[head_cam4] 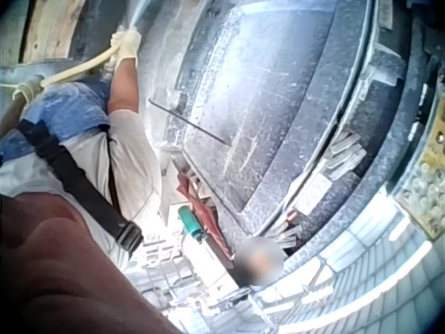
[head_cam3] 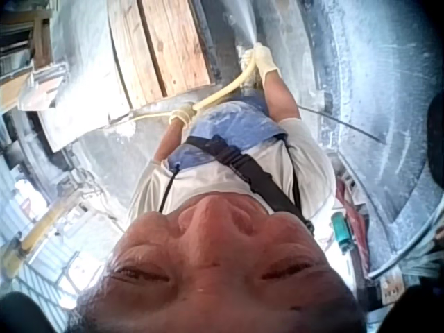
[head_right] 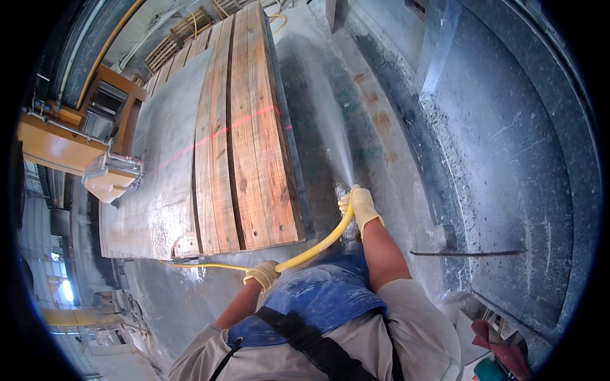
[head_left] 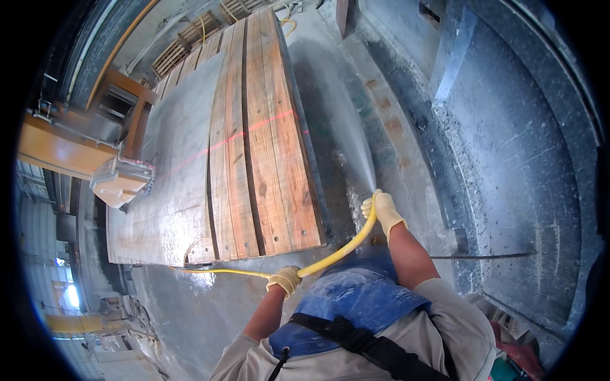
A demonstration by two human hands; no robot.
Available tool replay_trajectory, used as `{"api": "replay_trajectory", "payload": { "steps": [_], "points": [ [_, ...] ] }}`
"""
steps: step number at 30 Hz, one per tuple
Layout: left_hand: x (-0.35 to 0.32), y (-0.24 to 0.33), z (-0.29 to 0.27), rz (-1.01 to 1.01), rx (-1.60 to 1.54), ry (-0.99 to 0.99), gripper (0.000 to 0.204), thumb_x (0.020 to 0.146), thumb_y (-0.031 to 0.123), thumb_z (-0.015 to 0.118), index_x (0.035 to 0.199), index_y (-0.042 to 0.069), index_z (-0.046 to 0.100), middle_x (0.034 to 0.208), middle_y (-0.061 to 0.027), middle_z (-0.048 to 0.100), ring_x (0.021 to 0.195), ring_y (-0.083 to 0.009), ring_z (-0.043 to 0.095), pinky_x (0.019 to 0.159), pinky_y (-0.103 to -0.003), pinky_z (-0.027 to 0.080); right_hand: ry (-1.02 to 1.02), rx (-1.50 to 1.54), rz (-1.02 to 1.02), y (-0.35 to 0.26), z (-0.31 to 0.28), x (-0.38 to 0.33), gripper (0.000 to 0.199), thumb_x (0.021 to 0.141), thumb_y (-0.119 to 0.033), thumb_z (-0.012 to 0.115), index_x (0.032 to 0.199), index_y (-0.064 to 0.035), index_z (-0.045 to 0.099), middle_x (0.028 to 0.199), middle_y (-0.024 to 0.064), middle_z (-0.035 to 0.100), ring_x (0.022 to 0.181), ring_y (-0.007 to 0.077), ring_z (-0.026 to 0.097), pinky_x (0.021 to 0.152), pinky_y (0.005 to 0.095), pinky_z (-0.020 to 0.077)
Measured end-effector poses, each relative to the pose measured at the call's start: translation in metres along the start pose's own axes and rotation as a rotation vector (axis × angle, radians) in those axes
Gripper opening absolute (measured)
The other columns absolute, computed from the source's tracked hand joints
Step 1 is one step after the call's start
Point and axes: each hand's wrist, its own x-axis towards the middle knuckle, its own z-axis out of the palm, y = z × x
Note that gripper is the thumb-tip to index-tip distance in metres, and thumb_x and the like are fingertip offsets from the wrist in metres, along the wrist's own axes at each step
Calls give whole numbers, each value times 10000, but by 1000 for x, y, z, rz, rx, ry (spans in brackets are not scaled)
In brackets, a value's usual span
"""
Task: The person picks up several large, flat, white stone slabs from a pile on the floor and moves them aside. Then, using a yellow hose, the person sprays water across the dusty concrete floor to clean it, moving the hose in sweeping motions to cover a wide area.
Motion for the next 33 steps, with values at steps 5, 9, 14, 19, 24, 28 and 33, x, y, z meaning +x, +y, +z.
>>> {"api": "replay_trajectory", "payload": {
  "steps": [5,9,14,19,24,28,33],
  "points": [
    [1,5,-4,4,2,21,282,885,295,684,1084,102,733,1033,-176,744,981,-359,713,858,-450,555,-7,25,-11,-8,1,0,522,971,-331,364,742,55,631,666,238,653,496,366,603,507,478,537],
    [1,4,-2,-13,-25,27,280,885,294,684,1086,104,734,1031,-172,745,981,-360,714,857,-448,556,10,20,-1,-16,10,-4,528,959,-334,367,698,45,627,658,239,648,475,372,586,492,482,531],
    [2,1,3,-12,-67,25,278,884,287,684,1089,105,733,1019,-172,747,964,-361,715,843,-452,556,11,55,35,-15,13,9,538,961,-348,362,668,28,613,634,236,627,457,373,564,475,481,517],
    [9,3,1,-44,-76,-4,295,893,284,667,1117,105,735,1072,-178,738,1031,-365,697,889,-454,543,-4,90,27,-19,14,16,533,962,-347,357,673,27,603,630,241,615,453,369,554,471,486,508],
    [9,5,-6,-64,-26,5,274,888,287,672,1087,108,734,1042,-175,743,987,-366,708,850,-465,552,1,58,-30,-23,16,13,520,964,-341,357,729,52,602,668,251,630,481,380,568,489,497,517],
    [12,1,-2,-78,-10,13,273,891,295,670,1081,113,741,1053,-175,741,1009,-370,703,870,-468,549,-18,42,-24,-25,18,13,518,967,-331,348,757,66,604,686,258,638,497,388,580,496,500,522],
    [10,3,-4,-80,-27,23,276,883,291,675,1082,114,744,1054,-177,741,1009,-370,703,877,-461,548,-17,46,-41,-24,17,11,527,977,-334,333,770,62,613,693,260,643,511,389,593,501,504,526]
  ]
}}
